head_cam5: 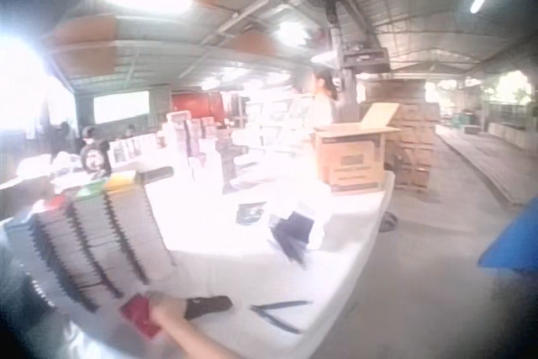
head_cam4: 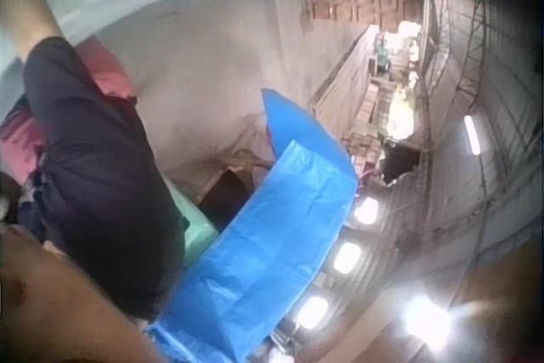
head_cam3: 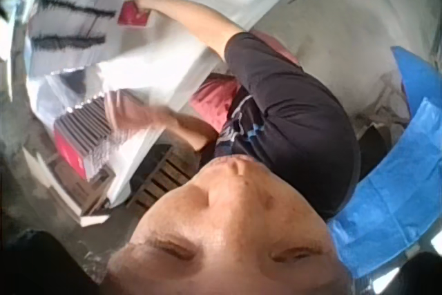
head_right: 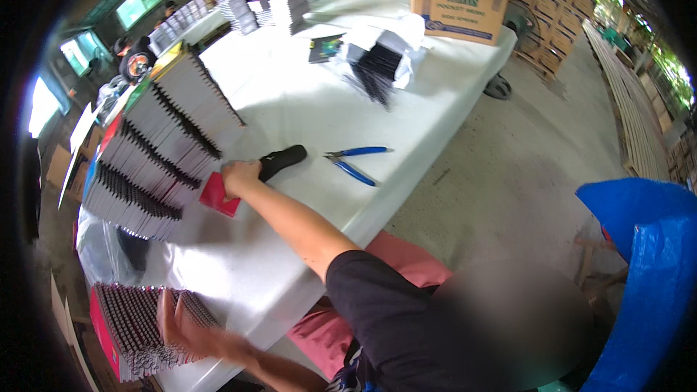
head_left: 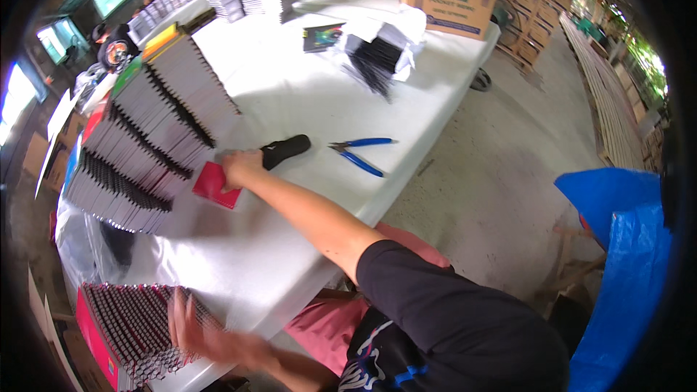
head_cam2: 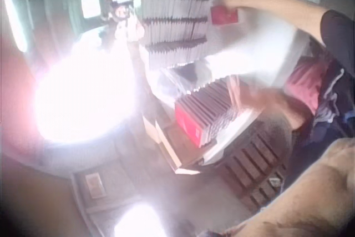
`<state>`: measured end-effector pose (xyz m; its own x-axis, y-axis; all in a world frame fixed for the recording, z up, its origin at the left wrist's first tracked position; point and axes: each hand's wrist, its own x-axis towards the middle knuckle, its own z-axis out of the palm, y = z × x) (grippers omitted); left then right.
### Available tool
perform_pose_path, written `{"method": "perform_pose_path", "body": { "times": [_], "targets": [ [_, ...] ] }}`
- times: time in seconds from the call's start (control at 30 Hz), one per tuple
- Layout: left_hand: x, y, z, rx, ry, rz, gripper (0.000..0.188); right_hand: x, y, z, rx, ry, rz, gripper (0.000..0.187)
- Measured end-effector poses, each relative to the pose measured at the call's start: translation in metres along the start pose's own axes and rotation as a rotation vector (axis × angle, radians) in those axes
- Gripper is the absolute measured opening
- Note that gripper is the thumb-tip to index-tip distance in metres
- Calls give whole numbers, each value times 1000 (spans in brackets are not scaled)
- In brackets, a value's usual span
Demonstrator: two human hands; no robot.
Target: The person assembles spiral-bound notebooks by inserting metal spiral coils into pre-punched holes on the covers and pages. They use pliers to secure the ends of the coils and a small hammer-like tool to press the coils into place. Completed notebooks are stacked on the table.
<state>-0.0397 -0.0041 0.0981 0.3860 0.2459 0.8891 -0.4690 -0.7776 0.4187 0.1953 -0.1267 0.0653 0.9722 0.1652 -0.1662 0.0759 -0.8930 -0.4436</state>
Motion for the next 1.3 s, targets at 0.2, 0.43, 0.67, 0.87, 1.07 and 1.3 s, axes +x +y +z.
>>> {"method": "perform_pose_path", "body": {
  "times": [0.2, 0.43, 0.67, 0.87, 1.07, 1.3],
  "targets": [
    [-37, -107, 114, 174, -900, -407, 67, 25, -3, 5, 219, -36, 77, 53],
    [-31, -90, 128, 361, -918, -549, 67, 26, 30, 10, 224, 190, -83, 56],
    [-32, -85, 139, 451, -768, -602, 66, 34, 29, 9, 331, 48, -96, 51],
    [-25, -89, 141, 411, -868, -615, 66, 35, 63, 6, 600, 122, -160, 44],
    [-1, -74, 136, -144, -506, -705, 47, -26, 47, -27, 959, 205, -377, 39],
    [42, -8, 58, 180, -582, -157, 14, -25, 141, -66, 506, 444, -353, 56]
  ]
}}
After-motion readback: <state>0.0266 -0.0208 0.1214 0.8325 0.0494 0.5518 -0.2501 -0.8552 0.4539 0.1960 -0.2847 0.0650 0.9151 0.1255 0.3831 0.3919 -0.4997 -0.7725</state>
